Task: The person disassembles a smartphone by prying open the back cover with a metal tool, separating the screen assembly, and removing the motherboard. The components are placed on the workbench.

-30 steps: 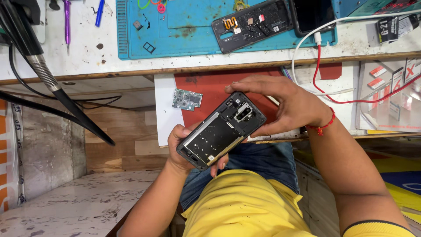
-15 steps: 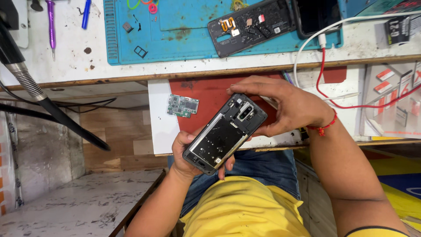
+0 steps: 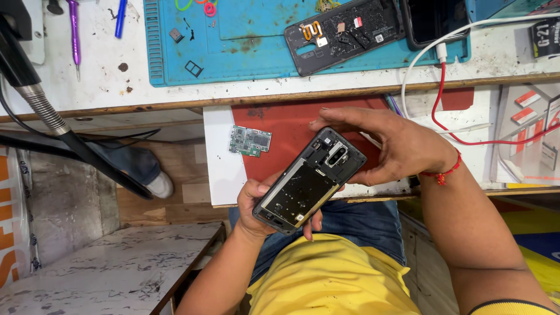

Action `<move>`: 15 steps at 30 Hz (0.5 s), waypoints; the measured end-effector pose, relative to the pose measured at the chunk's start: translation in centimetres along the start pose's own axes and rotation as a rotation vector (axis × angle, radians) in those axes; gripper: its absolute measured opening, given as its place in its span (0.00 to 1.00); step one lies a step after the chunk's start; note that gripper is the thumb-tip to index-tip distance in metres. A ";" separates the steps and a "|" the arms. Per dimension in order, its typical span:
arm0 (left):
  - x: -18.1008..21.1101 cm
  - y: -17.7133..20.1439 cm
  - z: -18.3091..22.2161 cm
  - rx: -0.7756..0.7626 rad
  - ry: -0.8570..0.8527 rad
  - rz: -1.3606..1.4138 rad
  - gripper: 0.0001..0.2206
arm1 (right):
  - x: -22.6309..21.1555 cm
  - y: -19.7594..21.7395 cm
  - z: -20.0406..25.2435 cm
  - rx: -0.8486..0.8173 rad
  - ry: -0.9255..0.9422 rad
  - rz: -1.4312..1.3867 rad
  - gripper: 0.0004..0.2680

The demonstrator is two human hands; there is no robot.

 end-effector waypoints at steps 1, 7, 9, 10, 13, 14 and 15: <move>0.1 0.0 0.0 -0.003 -0.004 0.005 0.41 | 0.1 0.0 0.1 0.008 -0.014 -0.047 0.38; 0.2 -0.7 0.1 0.006 -0.034 0.014 0.39 | 0.0 0.0 0.0 0.011 -0.004 -0.023 0.36; 0.6 -1.4 0.1 0.055 -0.024 0.025 0.39 | -0.6 0.4 -0.9 -0.020 0.079 0.163 0.37; 0.5 -1.7 0.3 0.095 -0.026 -0.032 0.39 | -0.9 0.1 -0.8 -0.035 0.109 0.248 0.38; 1.2 -2.7 1.2 0.220 -0.006 -0.176 0.38 | -1.4 -1.4 -1.5 -0.125 0.206 0.372 0.35; 1.2 -2.9 1.5 0.268 0.017 -0.190 0.38 | -1.4 -1.8 -1.7 -0.138 0.200 0.459 0.34; 1.2 -3.2 1.8 0.316 0.040 -0.205 0.37 | -1.6 -2.6 -1.7 -0.150 0.192 0.545 0.33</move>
Point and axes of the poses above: each hand's wrist, its own z-axis away from the middle knuckle, its own y-axis out of the back of the hand, x = y × z, the point moved 6 cm from there along -z, towards the middle knuckle, and after that the axes turned 13 degrees about y, right-handed, at the moved point
